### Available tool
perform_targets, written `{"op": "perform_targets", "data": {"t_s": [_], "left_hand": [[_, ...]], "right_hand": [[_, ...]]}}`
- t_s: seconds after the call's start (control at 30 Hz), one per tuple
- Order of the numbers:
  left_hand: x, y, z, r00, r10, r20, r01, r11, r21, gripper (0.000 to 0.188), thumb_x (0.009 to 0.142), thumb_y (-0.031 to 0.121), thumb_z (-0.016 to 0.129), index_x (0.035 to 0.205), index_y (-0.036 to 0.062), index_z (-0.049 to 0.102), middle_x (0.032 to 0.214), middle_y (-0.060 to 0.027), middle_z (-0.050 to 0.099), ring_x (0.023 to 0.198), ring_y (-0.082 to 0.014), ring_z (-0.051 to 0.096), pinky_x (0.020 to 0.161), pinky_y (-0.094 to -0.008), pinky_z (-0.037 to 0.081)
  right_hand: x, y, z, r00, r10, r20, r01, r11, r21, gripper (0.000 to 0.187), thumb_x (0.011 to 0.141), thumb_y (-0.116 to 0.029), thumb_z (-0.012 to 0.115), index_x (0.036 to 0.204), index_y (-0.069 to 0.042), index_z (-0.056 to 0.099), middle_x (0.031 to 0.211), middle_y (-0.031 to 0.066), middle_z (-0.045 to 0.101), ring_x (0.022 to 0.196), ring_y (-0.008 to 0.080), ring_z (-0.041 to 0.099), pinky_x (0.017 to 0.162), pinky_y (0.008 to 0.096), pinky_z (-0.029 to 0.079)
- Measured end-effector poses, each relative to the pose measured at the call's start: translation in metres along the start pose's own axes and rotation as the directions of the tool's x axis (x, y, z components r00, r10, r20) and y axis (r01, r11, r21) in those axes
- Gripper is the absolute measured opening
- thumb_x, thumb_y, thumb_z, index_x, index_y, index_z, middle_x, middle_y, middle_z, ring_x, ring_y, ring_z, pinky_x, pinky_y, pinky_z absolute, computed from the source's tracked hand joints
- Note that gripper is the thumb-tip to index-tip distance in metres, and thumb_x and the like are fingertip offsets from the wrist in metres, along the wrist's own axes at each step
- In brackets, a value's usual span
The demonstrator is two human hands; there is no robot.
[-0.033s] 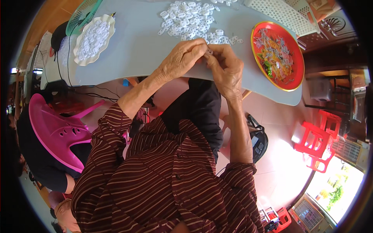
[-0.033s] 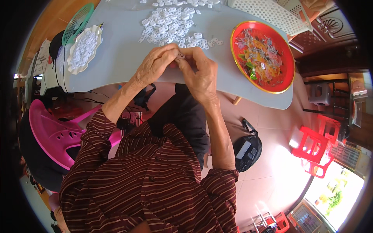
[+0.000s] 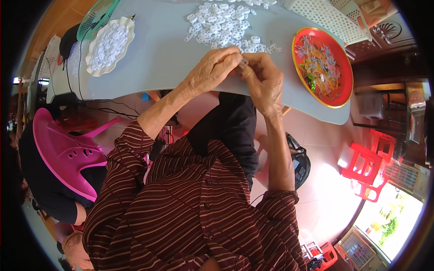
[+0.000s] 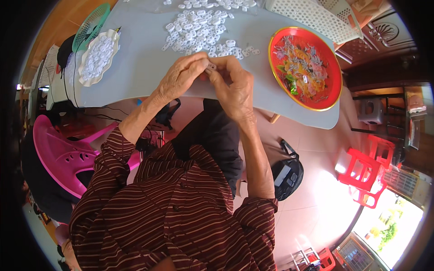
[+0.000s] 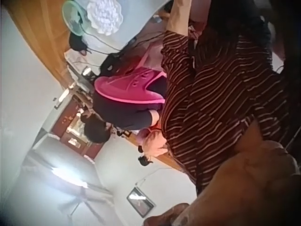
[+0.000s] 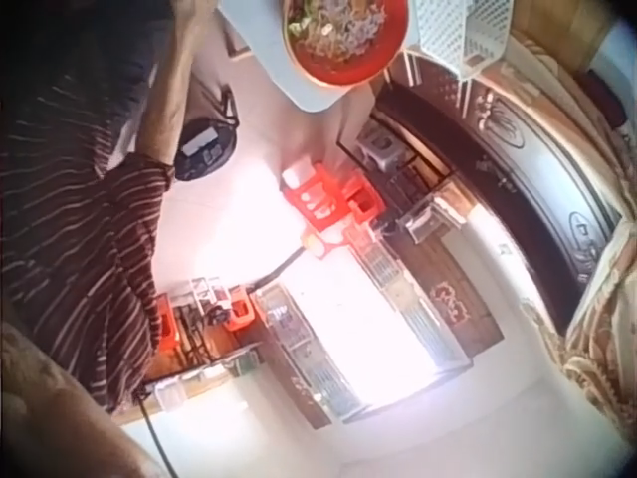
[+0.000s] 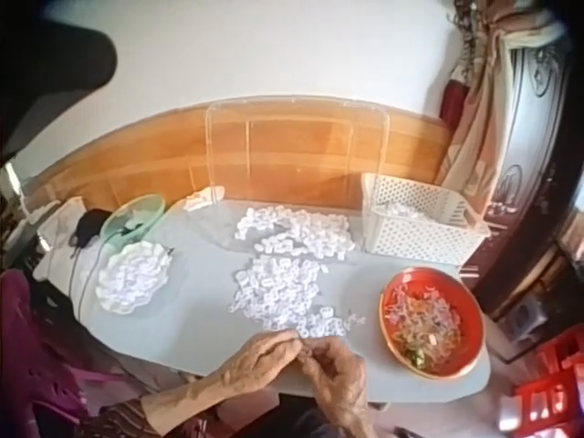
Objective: Manually assembling small white plastic components at a workshop table.
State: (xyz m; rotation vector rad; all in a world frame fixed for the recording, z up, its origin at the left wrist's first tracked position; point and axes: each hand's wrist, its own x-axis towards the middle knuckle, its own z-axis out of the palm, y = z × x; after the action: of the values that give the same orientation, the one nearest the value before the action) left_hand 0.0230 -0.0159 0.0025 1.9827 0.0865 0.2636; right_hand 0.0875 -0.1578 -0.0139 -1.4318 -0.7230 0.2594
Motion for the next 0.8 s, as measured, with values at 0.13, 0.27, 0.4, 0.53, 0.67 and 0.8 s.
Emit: {"op": "perform_targets", "data": {"t_s": [0.13,0.27,0.4,0.53,0.67,0.8], "left_hand": [[-0.001,-0.005,-0.006,0.999,-0.027,0.017,0.029,0.993,-0.118,0.039,0.096,0.036,0.039,0.083,0.0022,0.054,0.071,-0.0034,0.052,0.071,-0.0124,0.046,0.07,-0.0271,0.039],[-0.012,-0.009,-0.005,0.999,-0.048,-0.014,0.046,0.988,-0.149,0.034,0.097,0.028,0.039,0.081,0.0021,0.054,0.073,-0.0031,0.054,0.076,-0.0127,0.05,0.076,-0.0271,0.04],[-0.008,0.0,0.006,0.994,-0.08,-0.068,0.057,0.957,-0.286,0.029,0.097,0.023,0.04,0.081,0.002,0.053,0.073,-0.0034,0.054,0.077,-0.0126,0.051,0.078,-0.0271,0.04],[-0.014,-0.009,0.004,0.992,-0.077,-0.096,0.041,0.942,-0.334,0.027,0.096,0.02,0.041,0.082,0.001,0.053,0.072,-0.0035,0.053,0.076,-0.0122,0.051,0.078,-0.0274,0.041],[-0.015,-0.007,0.004,0.99,-0.101,-0.1,0.065,0.95,-0.306,0.027,0.096,0.02,0.041,0.083,0.0004,0.053,0.07,-0.0035,0.052,0.075,-0.0126,0.051,0.078,-0.0275,0.041],[-0.014,-0.007,0.006,0.99,-0.082,-0.115,0.045,0.955,-0.292,0.027,0.097,0.021,0.041,0.083,0.0002,0.053,0.068,-0.0041,0.052,0.075,-0.0127,0.051,0.076,-0.0274,0.041]], "right_hand": [[0.022,-0.003,-0.018,1.0,0.014,0.013,-0.014,1.0,0.008,0.008,0.086,-0.001,0.061,0.093,0.001,0.058,0.076,0.0046,0.064,0.069,0.0078,0.059,0.062,0.0235,0.048],[0.122,-0.024,-0.084,0.942,-0.251,-0.221,0.15,0.908,-0.391,0.016,0.086,-0.014,0.062,0.09,0.002,0.062,0.069,0.0067,0.065,0.065,0.0092,0.061,0.059,0.0221,0.046],[0.203,-0.015,-0.185,0.909,-0.295,-0.295,0.042,0.768,-0.639,0.015,0.084,-0.016,0.063,0.088,-0.002,0.066,0.07,0.009,0.067,0.066,0.0138,0.064,0.061,0.0254,0.048],[0.193,-0.016,-0.148,0.881,-0.469,0.061,0.209,0.27,-0.94,0.011,0.081,-0.017,0.063,0.081,-0.007,0.069,0.076,0.0089,0.068,0.068,0.0198,0.066,0.063,0.0306,0.05],[0.147,-0.01,-0.079,0.925,-0.123,0.36,0.354,0.624,-0.697,0.009,0.079,-0.014,0.063,0.08,-0.007,0.068,0.08,0.0105,0.067,0.069,0.0285,0.064,0.067,0.0366,0.05],[0.139,0.018,-0.055,0.865,-0.119,0.488,0.454,0.602,-0.657,0.009,0.079,-0.012,0.062,0.081,-0.007,0.068,0.079,0.0135,0.066,0.071,0.0321,0.063,0.068,0.0391,0.051]]}}
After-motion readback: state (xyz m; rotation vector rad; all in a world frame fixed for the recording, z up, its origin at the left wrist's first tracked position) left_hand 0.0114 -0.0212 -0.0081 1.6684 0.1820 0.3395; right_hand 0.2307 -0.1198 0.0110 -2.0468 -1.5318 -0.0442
